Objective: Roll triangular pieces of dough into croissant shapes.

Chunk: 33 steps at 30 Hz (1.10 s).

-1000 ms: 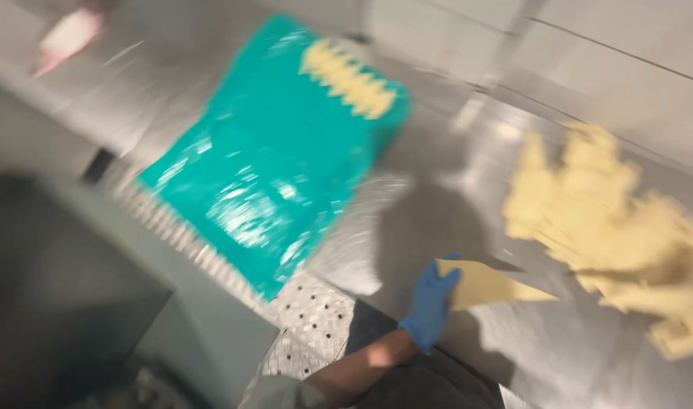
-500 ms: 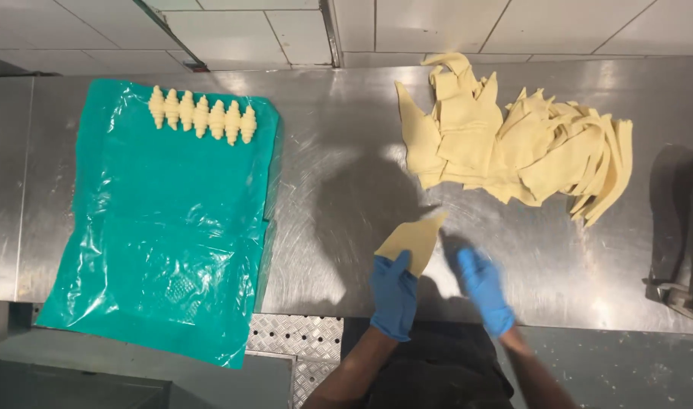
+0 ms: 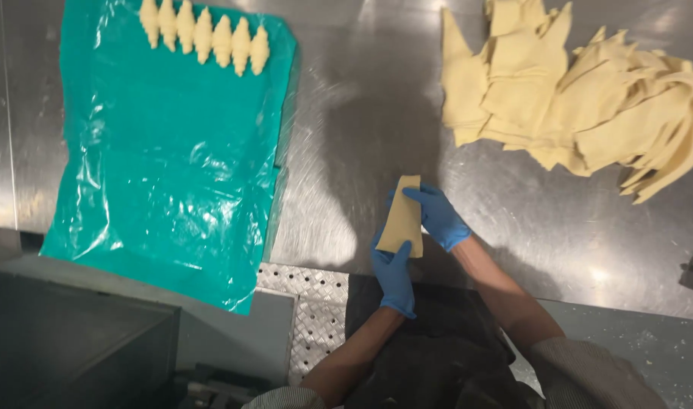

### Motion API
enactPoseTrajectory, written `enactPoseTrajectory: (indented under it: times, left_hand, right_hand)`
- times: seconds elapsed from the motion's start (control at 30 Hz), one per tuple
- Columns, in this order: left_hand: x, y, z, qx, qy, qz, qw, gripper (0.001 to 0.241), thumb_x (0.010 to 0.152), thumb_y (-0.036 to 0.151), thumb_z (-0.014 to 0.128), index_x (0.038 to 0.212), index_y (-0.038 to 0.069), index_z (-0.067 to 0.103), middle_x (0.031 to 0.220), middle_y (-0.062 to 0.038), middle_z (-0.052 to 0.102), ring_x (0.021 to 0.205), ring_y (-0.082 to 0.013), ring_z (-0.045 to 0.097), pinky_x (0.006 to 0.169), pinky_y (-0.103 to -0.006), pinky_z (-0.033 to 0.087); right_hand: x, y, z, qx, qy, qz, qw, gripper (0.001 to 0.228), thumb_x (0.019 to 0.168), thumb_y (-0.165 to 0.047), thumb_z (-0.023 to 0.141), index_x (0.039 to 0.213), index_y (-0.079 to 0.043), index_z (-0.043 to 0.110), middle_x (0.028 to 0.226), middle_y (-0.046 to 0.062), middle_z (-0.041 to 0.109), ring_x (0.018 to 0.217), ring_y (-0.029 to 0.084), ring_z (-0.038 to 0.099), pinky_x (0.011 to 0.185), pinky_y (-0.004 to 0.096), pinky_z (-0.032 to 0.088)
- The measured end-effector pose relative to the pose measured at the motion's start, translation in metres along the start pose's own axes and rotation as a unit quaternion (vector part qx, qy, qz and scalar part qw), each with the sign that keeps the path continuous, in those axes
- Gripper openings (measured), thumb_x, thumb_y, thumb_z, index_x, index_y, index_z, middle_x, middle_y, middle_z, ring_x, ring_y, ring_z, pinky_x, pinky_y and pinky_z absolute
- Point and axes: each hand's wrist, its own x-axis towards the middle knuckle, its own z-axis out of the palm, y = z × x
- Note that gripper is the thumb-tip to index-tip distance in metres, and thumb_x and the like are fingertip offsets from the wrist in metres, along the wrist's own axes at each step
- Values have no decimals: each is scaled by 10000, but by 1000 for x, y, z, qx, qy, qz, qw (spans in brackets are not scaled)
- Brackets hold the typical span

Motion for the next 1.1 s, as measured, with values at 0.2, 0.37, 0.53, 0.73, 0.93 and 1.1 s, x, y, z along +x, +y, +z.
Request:
enactPoseTrajectory:
  times: [0.2, 0.37, 0.53, 0.73, 0.93, 1.1]
  left_hand:
    - [6, -60, -84, -3, -18, -76, 997, 384, 965, 24, 653, 1328, -53, 554, 1217, -144, 711, 1083, -220, 690, 942, -335, 562]
    - [-20, 5, -104, 432, -170, 126, 877, 352, 995, 180, 707, 1314, 43, 651, 1290, -164, 728, 1197, -261, 735, 1046, -400, 586]
    - [25, -18, -72, 684, -300, 373, 551, 935, 939, 551, 668, 1555, -83, 365, 1654, -278, 287, 1580, -405, 245, 1290, -540, 197]
    - [28, -20, -61, 705, -295, 345, 545, 1044, 904, 664, 595, 1574, -85, 310, 1653, -288, 271, 1559, -434, 228, 1268, -544, 198]
    - [26, -15, -58, 710, -290, 351, 537, 1012, 922, 659, 577, 1576, -66, 312, 1654, -285, 264, 1583, -415, 202, 1281, -535, 180]
    - [27, -16, -61, 698, -297, 344, 554, 1000, 940, 651, 567, 1588, -67, 314, 1675, -273, 264, 1596, -408, 194, 1297, -527, 159]
  right_hand:
    - [7, 1, 18, -115, -27, -44, 992, 455, 987, -118, 595, 1415, 22, 526, 1171, 202, 722, 1031, 290, 740, 901, 417, 611]
    - [16, 4, 14, -156, -43, -59, 985, 474, 998, -102, 583, 1453, 9, 511, 1178, 200, 710, 1030, 278, 737, 905, 393, 612]
    - [36, 11, 3, -180, -66, -106, 976, 430, 1021, -118, 579, 1419, 40, 541, 1245, 173, 717, 1075, 237, 730, 940, 350, 591]
    - [53, 24, -2, -154, -37, -149, 976, 341, 1021, -117, 613, 1301, 79, 622, 1110, 190, 748, 954, 249, 751, 863, 361, 625]
    - [84, -5, 13, -135, -31, -172, 975, 298, 1055, -146, 617, 1228, 96, 646, 1044, 205, 747, 875, 255, 757, 779, 381, 650]
    - [92, -55, 41, -159, -18, -186, 969, 311, 1043, -171, 599, 1237, 69, 639, 1035, 176, 747, 862, 234, 759, 774, 365, 653]
